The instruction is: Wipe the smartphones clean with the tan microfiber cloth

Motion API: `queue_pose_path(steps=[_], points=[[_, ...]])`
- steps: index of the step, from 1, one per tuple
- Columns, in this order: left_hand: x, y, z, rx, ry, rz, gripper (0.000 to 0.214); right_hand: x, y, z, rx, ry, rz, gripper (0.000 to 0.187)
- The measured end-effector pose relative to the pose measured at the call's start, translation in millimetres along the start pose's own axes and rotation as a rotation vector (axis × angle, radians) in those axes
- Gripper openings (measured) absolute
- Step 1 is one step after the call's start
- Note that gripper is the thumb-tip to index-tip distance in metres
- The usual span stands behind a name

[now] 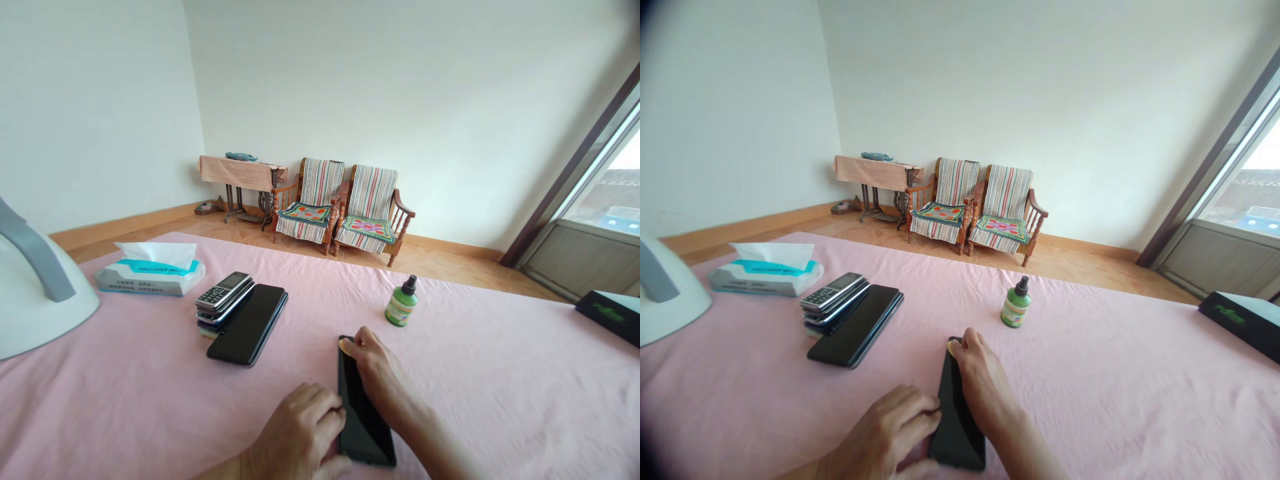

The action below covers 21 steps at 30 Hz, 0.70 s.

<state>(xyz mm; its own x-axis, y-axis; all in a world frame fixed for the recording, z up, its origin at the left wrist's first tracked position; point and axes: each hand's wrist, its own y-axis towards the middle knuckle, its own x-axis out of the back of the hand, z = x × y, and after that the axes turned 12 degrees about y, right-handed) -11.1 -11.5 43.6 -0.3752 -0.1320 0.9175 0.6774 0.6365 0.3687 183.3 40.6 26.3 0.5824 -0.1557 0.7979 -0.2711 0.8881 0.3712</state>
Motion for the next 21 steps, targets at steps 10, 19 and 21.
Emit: queue_pose_path(steps=[10, 19, 21], points=[[2.4, 2.6, 0.2, -0.001, -0.021, -0.014, 0.044, -2.8, 1.0, -2.8, -0.051, 0.036, -0.068, 0.026], [2.2, 1.2, -0.9, 0.017, -0.025, -0.002, 0.044, -3.6, 2.6, -3.2, -0.045, 0.026, -0.052, 0.029], [1.8, 0.8, -1.1, 0.021, -0.029, 0.004, 0.046, -4.1, 2.5, -1.7, -0.068, 0.016, -0.057, 0.027]])
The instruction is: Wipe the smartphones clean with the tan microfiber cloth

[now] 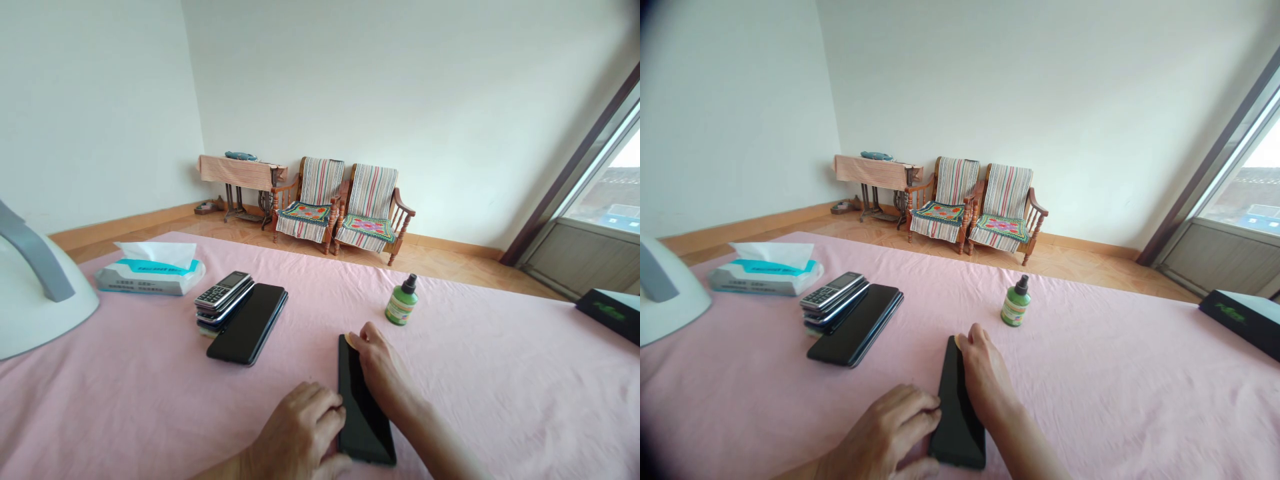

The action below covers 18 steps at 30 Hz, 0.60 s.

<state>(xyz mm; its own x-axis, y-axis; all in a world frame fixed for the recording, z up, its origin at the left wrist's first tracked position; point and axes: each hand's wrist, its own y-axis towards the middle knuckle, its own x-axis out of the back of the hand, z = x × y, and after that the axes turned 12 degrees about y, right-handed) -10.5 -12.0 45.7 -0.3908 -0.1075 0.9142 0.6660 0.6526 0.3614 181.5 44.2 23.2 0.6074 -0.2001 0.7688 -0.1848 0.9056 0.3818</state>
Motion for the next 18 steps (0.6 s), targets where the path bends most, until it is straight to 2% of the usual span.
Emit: queue_pose_path(steps=[4, 9, 13, 18], points=[[0.8, 0.5, -0.3, 0.007, -0.006, 0.023, 0.047, 0.6, -0.9, 3.4, 0.014, -0.004, 0.048, 0.027], [-1.1, 4.3, 5.5, -0.024, -0.010, 0.020, 0.046, 1.4, -1.6, 6.5, -0.076, -0.039, -0.015, 0.028], [-2.9, 3.5, 7.5, -0.057, -0.024, 0.026, 0.042, 0.1, -2.5, 7.3, -0.015, -0.004, 0.020, 0.028], [0.7, 0.4, 0.4, 0.006, -0.019, -0.007, 0.040, -4.4, -2.9, -0.1, -0.053, -0.033, -0.095, 0.030]])
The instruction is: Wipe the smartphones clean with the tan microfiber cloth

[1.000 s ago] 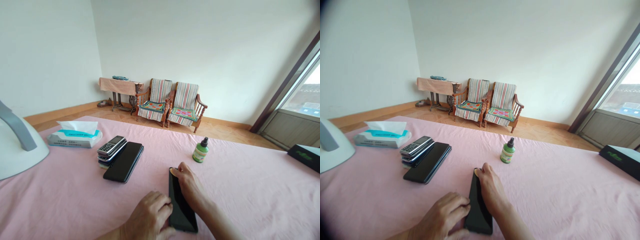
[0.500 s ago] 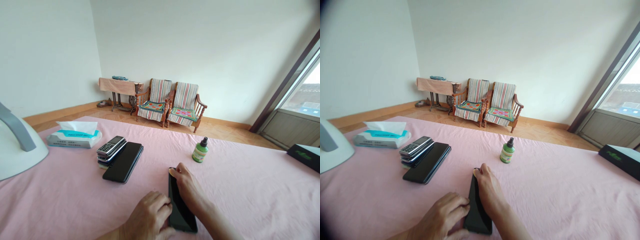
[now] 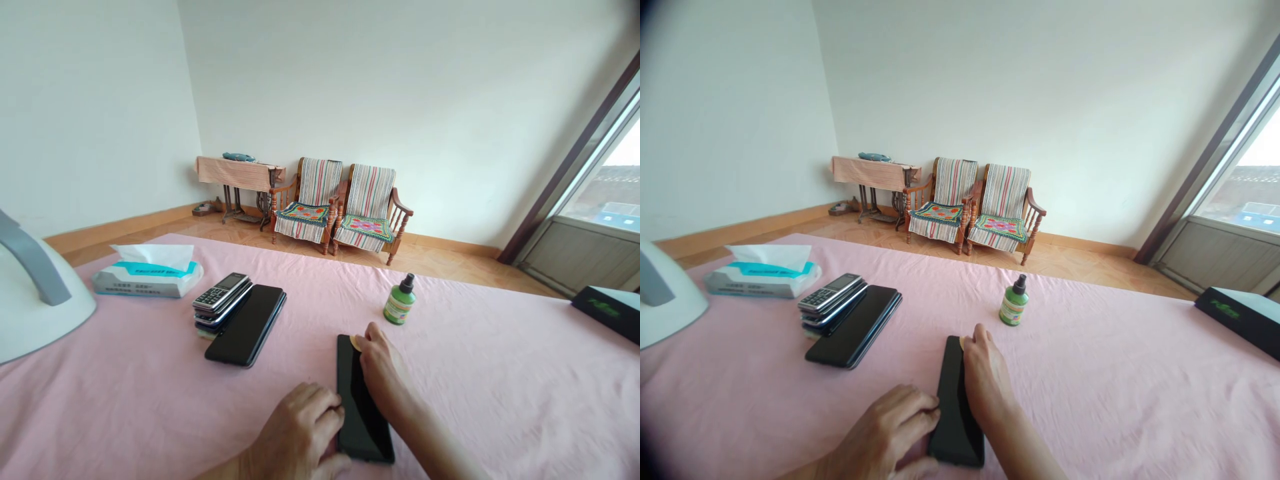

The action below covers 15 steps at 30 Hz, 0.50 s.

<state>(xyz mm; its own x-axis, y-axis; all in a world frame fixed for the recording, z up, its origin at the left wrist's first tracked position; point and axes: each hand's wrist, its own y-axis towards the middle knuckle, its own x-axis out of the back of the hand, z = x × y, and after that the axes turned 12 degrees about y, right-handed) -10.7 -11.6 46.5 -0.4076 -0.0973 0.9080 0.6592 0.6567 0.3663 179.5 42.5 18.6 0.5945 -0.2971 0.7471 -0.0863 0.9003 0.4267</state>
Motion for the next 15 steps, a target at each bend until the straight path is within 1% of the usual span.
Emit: queue_pose_path(steps=[2, 5, 8, 11, 15], points=[[0.9, 0, -1, 0.004, 0.000, 0.007, 0.040, -2, 0, -2, -0.003, 0.024, -0.009, 0.030], [0.8, 1, -1, 0.013, 0.009, 0.000, 0.042, -4, -1, -4, 0.002, 0.053, 0.015, 0.029], [0.4, 1, 0, -0.012, 0.006, -0.019, 0.042, -2, -2, -8, -0.031, 0.016, -0.036, 0.029], [0.6, 0, 1, -0.023, 0.013, -0.041, 0.036, -1, -2, -11, -0.052, 0.032, -0.074, 0.028], [0.9, -1, 0, -0.007, 0.021, -0.045, 0.036, 0, -2, -12, -0.025, 0.083, -0.024, 0.027]])
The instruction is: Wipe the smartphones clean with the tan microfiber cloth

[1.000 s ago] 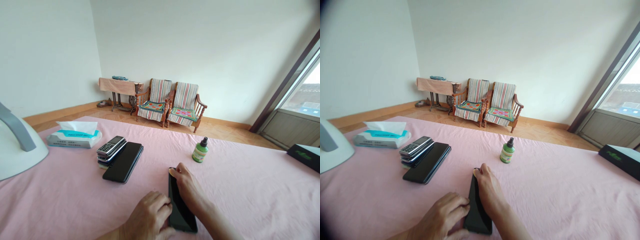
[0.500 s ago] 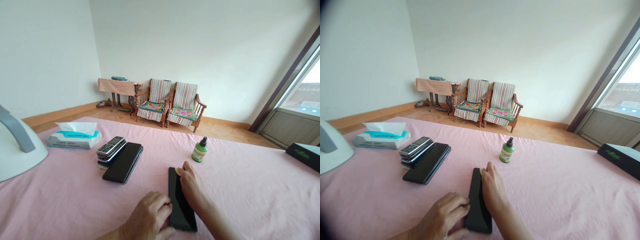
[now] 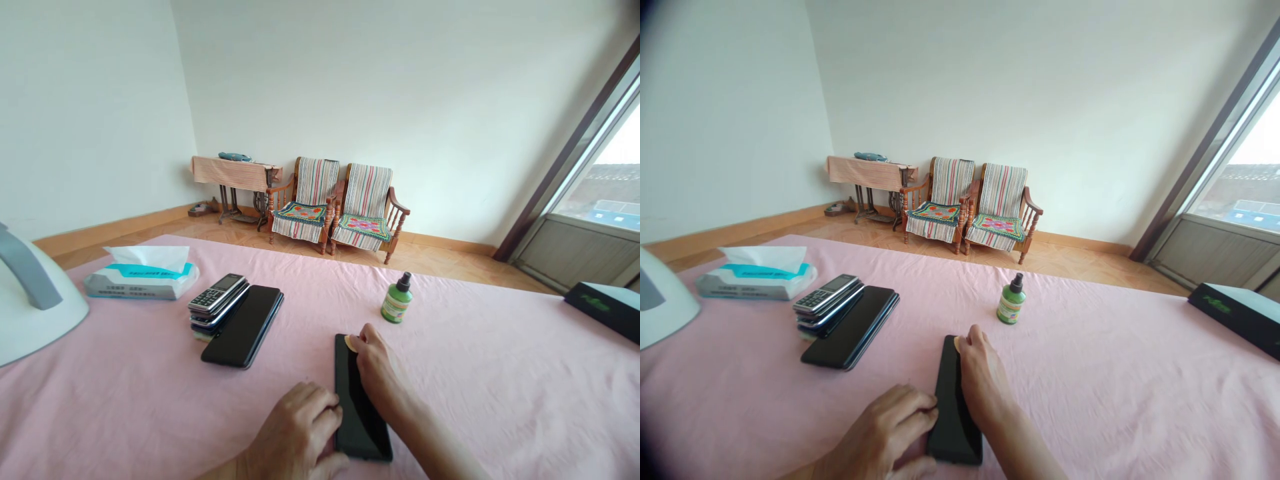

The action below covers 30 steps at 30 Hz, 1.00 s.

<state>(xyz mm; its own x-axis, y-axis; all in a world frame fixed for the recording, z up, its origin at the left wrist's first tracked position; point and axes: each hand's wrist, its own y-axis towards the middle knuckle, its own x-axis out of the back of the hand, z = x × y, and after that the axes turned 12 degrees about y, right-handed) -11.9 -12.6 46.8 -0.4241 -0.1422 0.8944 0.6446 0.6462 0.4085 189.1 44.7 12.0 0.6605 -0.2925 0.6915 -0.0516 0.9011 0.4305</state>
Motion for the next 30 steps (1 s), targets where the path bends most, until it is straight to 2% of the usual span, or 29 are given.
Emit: queue_pose_path(steps=[7, 11, 14, 20, 23, 28, 30], points=[[-1.4, -0.7, 0.7, -0.002, -0.018, 0.024, 0.042, 0.4, -0.2, -1.2, 0.019, -0.056, -0.034, 0.028], [-1.7, 0.5, 1.2, 0.008, -0.018, 0.023, 0.045, 1.8, -0.4, -0.1, 0.032, -0.092, 0.020, 0.028], [-1.2, 1.4, 1.9, -0.006, -0.022, 0.019, 0.044, 2.9, 0.3, -3.1, -0.003, -0.148, 0.013, 0.029], [1.5, 2.9, 0.5, -0.019, -0.034, 0.056, 0.048, -3.5, 1.2, -4.2, 0.027, -0.019, 0.009, 0.026], [1.2, 2.9, 0.1, -0.023, -0.035, 0.076, 0.048, -2.0, 1.0, 0.0, -0.004, -0.018, -0.006, 0.028], [-1.3, 2.4, 1.6, -0.012, -0.050, 0.126, 0.047, -1.9, -1.3, 3.2, 0.031, 0.015, 0.091, 0.026], [-0.8, 3.0, 1.9, -0.016, -0.062, 0.127, 0.047, -2.9, -1.7, 1.4, 0.010, -0.002, 0.060, 0.027]])
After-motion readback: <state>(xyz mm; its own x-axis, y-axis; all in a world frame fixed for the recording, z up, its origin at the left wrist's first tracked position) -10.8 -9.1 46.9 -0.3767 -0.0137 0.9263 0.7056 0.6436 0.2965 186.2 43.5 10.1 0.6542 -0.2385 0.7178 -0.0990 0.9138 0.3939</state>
